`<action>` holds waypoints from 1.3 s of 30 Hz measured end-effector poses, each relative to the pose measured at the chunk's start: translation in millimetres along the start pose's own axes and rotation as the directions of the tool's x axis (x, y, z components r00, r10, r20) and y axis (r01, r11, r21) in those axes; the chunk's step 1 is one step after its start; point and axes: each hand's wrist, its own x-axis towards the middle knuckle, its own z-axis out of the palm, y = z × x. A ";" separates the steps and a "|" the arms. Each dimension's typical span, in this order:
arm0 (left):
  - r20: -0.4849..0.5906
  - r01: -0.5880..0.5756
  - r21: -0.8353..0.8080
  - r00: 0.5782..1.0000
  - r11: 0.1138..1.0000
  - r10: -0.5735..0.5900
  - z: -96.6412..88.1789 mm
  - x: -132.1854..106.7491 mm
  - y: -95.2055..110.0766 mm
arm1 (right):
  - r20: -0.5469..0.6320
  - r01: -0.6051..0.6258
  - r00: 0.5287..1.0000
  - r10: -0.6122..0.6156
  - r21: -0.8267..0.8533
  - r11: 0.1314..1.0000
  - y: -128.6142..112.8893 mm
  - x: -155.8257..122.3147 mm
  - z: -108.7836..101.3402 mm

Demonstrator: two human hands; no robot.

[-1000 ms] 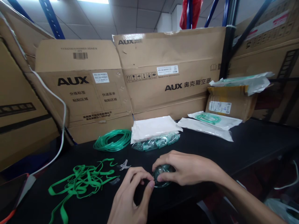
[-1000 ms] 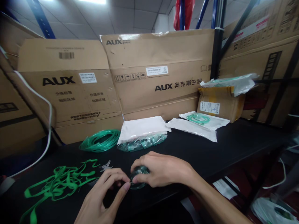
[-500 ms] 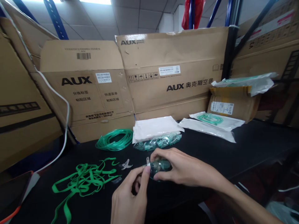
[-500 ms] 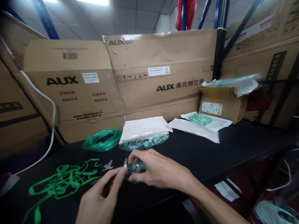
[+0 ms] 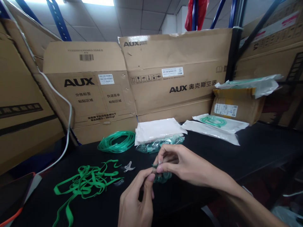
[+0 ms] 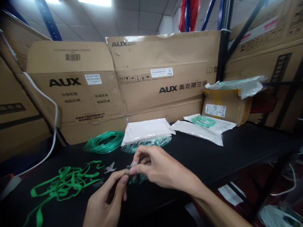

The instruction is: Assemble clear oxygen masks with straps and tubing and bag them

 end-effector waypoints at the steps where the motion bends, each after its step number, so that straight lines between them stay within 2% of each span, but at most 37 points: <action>1: 0.010 -0.020 -0.011 1.000 1.000 0.020 -0.5 0.1 -0.9 | 0.011 -0.009 1.000 0.009 0.009 1.000 -0.7 0.0 -2.0; 6: 0.073 -0.098 -0.042 0.992 0.994 0.101 -3.2 1.7 -4.7 | 0.074 -0.035 0.997 0.032 0.033 0.999 -0.2 -1.1 -8.7; 12: 0.069 -0.043 -0.108 0.996 0.993 0.051 -1.2 0.8 -3.8 | 0.081 -0.051 0.996 0.044 0.079 0.996 1.2 -0.8 -0.4; 20: 0.020 -0.046 -0.137 0.999 0.990 0.049 -3.3 2.6 1.8 | 0.067 -0.026 0.998 0.017 0.124 0.992 4.8 3.7 -0.3; 27: -0.036 -0.005 -0.202 0.999 0.979 -0.003 -5.1 3.1 8.6 | 0.223 -0.081 0.972 0.070 0.041 0.996 4.0 4.3 -5.3; 32: -0.083 0.059 -0.260 0.993 0.964 -0.083 -1.8 4.0 10.1 | 0.157 -0.074 0.986 0.051 0.148 0.986 8.7 6.6 -3.8; 36: -0.123 0.049 -0.257 0.989 0.965 -0.083 -1.2 3.6 12.5 | 0.124 -0.070 0.991 0.048 0.175 0.982 10.5 6.7 -2.2; 39: -0.104 0.038 -0.287 0.992 0.957 -0.070 -2.1 2.7 14.6 | 0.104 -0.071 0.993 0.054 0.169 0.983 7.8 4.8 -1.5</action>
